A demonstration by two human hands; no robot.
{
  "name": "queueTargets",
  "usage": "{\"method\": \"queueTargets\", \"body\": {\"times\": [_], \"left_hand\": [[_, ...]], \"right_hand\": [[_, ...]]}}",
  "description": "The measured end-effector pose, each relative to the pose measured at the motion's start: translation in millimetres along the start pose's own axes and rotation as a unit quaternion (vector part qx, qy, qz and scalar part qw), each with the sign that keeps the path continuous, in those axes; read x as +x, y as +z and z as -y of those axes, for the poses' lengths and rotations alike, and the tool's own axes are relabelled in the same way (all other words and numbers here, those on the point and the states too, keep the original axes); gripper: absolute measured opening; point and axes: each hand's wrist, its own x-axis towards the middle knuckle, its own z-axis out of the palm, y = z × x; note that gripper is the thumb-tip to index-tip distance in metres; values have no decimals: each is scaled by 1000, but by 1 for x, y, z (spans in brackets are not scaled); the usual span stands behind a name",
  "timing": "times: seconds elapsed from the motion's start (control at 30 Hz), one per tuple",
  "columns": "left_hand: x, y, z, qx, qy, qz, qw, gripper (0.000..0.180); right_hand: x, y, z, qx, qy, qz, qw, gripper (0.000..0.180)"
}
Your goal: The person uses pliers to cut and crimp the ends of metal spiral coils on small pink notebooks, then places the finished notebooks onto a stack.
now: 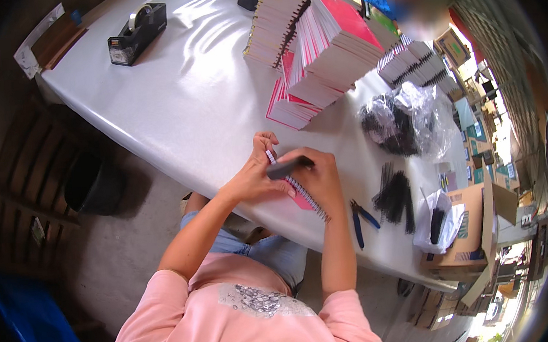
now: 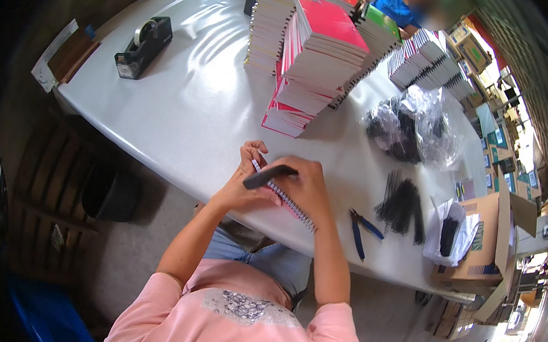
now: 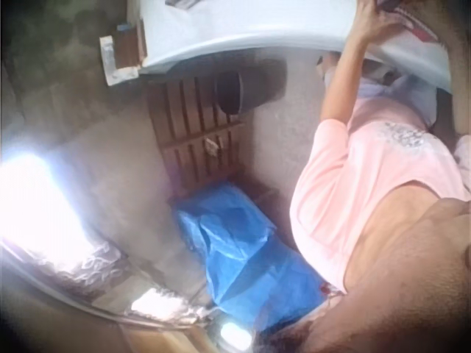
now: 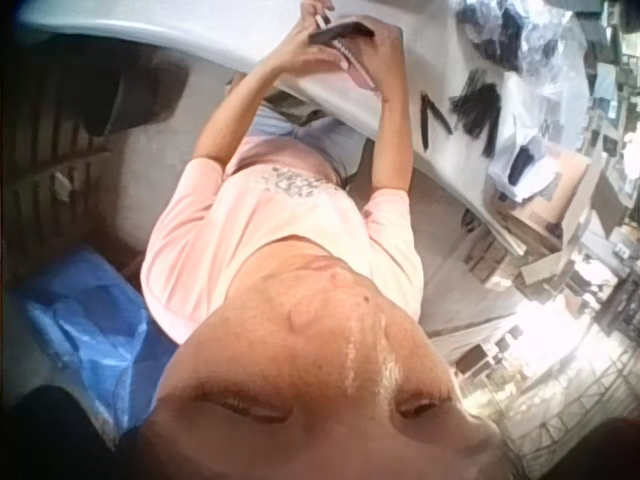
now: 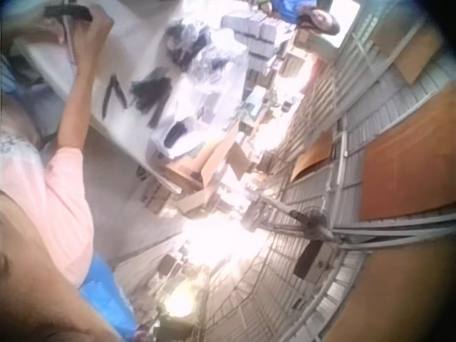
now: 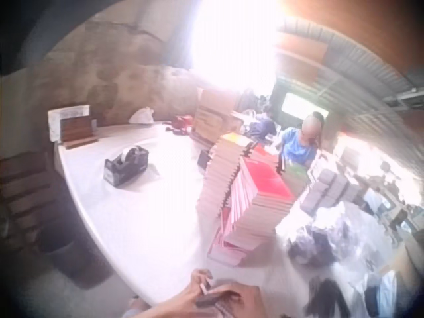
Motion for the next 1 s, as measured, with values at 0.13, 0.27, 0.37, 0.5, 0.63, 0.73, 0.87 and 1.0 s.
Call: {"method": "queueTargets", "body": {"times": [0.13, 0.27, 0.37, 0.5, 0.63, 0.73, 0.87, 1.0], "left_hand": [[3, 7, -4, -1, -6, -13, 1000, 82], [-2, 4, -1, -181, -86, -8, 980, 58], [-9, -8, -18, -239, -112, -117, 958, 39], [-14, -3, -44, -110, -40, -199, 973, 61], [-17, 9, -47, 28, 64, -222, 973, 92], [-17, 10, -51, 138, 142, -231, 953, 99], [-21, 9, -59, 176, 120, -242, 947, 105], [-19, 2, -74, 192, 78, -246, 947, 108]], "right_hand": [[0, -16, -38, -127, 67, -117, 983, 18], [-30, -46, -51, -319, 2, -118, 940, 46], [-85, -69, -37, -275, 186, -143, 933, 57], [-167, -62, -55, -433, 275, -155, 844, 51], [-184, -49, -67, -480, 212, -206, 826, 45], [-171, -36, -55, -477, 200, -206, 831, 38], [-120, -1, 27, -235, 113, -269, 927, 35], [-87, 16, 63, -226, -2, -199, 954, 35]]}}
